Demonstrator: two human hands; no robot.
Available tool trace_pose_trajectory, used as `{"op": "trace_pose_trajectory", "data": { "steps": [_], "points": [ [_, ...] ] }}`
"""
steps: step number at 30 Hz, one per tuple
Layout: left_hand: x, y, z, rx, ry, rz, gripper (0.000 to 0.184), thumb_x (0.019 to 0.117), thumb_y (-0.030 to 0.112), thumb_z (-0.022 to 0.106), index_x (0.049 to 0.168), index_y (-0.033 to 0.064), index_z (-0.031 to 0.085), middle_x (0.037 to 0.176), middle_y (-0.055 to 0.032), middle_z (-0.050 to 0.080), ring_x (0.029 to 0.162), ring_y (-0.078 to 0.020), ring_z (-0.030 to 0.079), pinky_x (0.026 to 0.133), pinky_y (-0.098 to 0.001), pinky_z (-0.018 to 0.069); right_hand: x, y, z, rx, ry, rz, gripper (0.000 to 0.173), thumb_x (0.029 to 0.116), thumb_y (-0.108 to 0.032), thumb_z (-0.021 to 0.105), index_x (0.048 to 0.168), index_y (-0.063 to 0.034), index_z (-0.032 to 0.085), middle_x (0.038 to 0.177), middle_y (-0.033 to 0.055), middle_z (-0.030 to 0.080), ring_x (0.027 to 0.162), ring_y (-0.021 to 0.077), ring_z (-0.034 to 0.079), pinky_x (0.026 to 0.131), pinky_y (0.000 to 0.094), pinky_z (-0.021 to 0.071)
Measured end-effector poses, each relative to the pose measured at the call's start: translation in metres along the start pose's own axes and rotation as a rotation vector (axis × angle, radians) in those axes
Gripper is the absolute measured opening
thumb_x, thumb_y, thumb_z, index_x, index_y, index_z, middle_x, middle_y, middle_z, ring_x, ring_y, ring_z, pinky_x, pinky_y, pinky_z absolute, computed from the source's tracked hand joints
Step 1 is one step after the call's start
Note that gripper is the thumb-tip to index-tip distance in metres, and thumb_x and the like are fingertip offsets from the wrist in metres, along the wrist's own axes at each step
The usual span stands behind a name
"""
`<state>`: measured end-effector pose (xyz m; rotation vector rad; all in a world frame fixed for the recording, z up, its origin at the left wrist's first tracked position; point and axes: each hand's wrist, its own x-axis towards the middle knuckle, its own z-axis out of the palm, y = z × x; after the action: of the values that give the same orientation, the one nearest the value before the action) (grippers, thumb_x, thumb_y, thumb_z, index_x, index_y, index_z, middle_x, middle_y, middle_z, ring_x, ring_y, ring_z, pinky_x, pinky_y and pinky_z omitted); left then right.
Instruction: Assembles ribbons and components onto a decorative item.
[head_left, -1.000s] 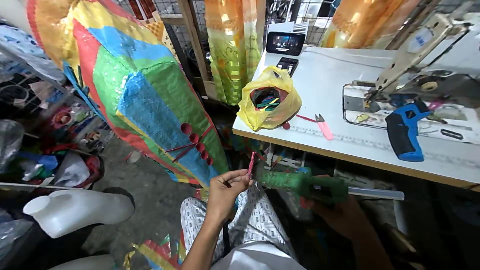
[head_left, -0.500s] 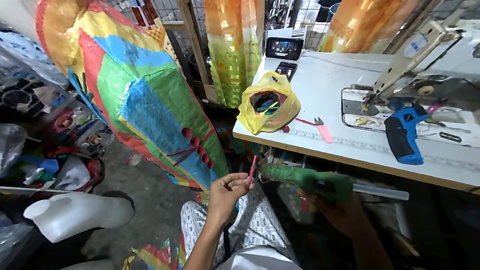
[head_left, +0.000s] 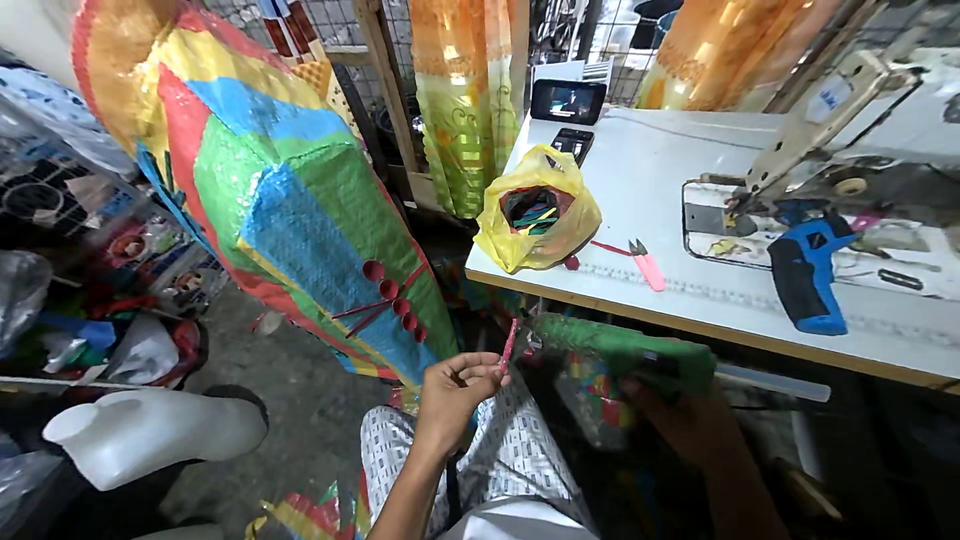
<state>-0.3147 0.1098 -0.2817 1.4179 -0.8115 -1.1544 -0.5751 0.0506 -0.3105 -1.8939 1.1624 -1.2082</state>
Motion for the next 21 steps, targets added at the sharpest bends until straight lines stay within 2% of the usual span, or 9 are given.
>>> {"op": "trace_pose_trajectory", "data": {
  "steps": [2,4,6,9,13,16,19,20,21],
  "points": [
    [0.0,0.001,0.001,-0.016,0.002,-0.015,0.02,0.0871,-0.011,0.07,0.106,-0.0065,0.071,0.086,-0.0092,0.077,0.077,-0.0129,0.074,0.076,-0.0263,0.0626,0.005,0.003,-0.003,-0.136,0.076,0.013,0.056,0.0906,-0.042,0.072,0.119,0.0064,0.065,0.107,0.013,0.071,0.098,0.0073,0.067,0.09,0.0271,0.0552],
    [0.001,0.003,0.0,-0.06,-0.008,-0.055,0.019,0.0883,-0.012,0.068,0.107,-0.0069,0.069,0.086,-0.0096,0.076,0.078,-0.0141,0.075,0.077,-0.0269,0.0629,0.019,0.014,-0.01,-0.301,0.186,0.025,0.06,0.0931,-0.043,0.07,0.118,0.0115,0.064,0.108,0.0267,0.069,0.099,0.0297,0.069,0.091,0.046,0.0554],
    [0.001,0.005,-0.001,-0.121,-0.019,-0.12,0.019,0.0897,-0.012,0.067,0.108,-0.0072,0.068,0.087,-0.0103,0.076,0.078,-0.015,0.075,0.077,-0.0273,0.0624,0.043,0.025,-0.021,-0.403,0.307,0.128,0.059,0.0953,-0.038,0.068,0.118,0.0164,0.063,0.107,0.0364,0.067,0.101,0.0486,0.067,0.092,0.0626,0.0508],
    [0.002,0.005,-0.001,-0.208,-0.034,-0.205,0.02,0.092,-0.01,0.065,0.111,-0.0064,0.067,0.089,-0.0108,0.076,0.079,-0.015,0.074,0.077,-0.027,0.0621,0.084,0.05,-0.043,-0.374,0.412,0.331,0.064,0.0975,-0.042,0.066,0.131,0.0125,0.056,0.12,0.0382,0.061,0.116,0.0522,0.059,0.101,0.0662,0.0415],
    [0.003,0.003,0.0,-0.317,-0.063,-0.261,0.023,0.0951,-0.008,0.062,0.118,-0.0039,0.064,0.091,-0.0102,0.076,0.081,-0.0143,0.074,0.077,-0.0261,0.0615,0.123,0.081,-0.057,-0.381,0.432,0.485,0.075,0.0966,-0.051,0.066,0.138,0.0092,0.05,0.129,0.0383,0.056,0.124,0.0535,0.053,0.105,0.0678,0.0377],
    [0.003,0.004,0.002,-0.358,-0.035,-0.284,0.03,0.0946,-0.009,0.063,0.123,-0.0015,0.058,0.091,-0.0108,0.076,0.081,-0.0157,0.075,0.077,-0.0267,0.0622,0.133,0.087,-0.057,-0.411,0.387,0.506,0.079,0.0963,-0.054,0.065,0.141,0.0093,0.047,0.13,0.0389,0.056,0.124,0.0548,0.053,0.104,0.0695,0.0372],
    [0.001,0.005,0.002,-0.373,-0.024,-0.281,0.033,0.094,-0.011,0.062,0.123,0.0007,0.052,0.09,-0.0108,0.076,0.08,-0.0164,0.076,0.076,-0.0267,0.0623,0.119,0.079,-0.06,-0.437,0.379,0.474,0.087,0.0929,-0.053,0.069,0.148,0.0072,0.041,0.137,0.0396,0.052,0.13,0.0578,0.047,0.107,0.0738,0.03],
    [0.0,0.005,0.001,-0.375,-0.023,-0.28,0.032,0.094,-0.011,0.062,0.122,0.0011,0.052,0.09,-0.0106,0.076,0.08,-0.0161,0.076,0.076,-0.0262,0.0621,0.108,0.071,-0.059,-0.417,0.426,0.408,0.083,0.0929,-0.048,0.07,0.148,0.0071,0.041,0.137,0.0382,0.051,0.129,0.056,0.048,0.108,0.0723,0.0313],
    [-0.001,0.006,0.001,-0.38,-0.026,-0.278,0.032,0.0943,-0.011,0.062,0.122,0.0017,0.051,0.09,-0.0104,0.076,0.08,-0.0159,0.076,0.076,-0.0258,0.062,0.094,0.06,-0.054,-0.382,0.482,0.321,0.074,0.0949,-0.04,0.069,0.145,0.0087,0.045,0.133,0.0364,0.055,0.123,0.0512,0.053,0.105,0.0664,0.0378]
  ]
}}
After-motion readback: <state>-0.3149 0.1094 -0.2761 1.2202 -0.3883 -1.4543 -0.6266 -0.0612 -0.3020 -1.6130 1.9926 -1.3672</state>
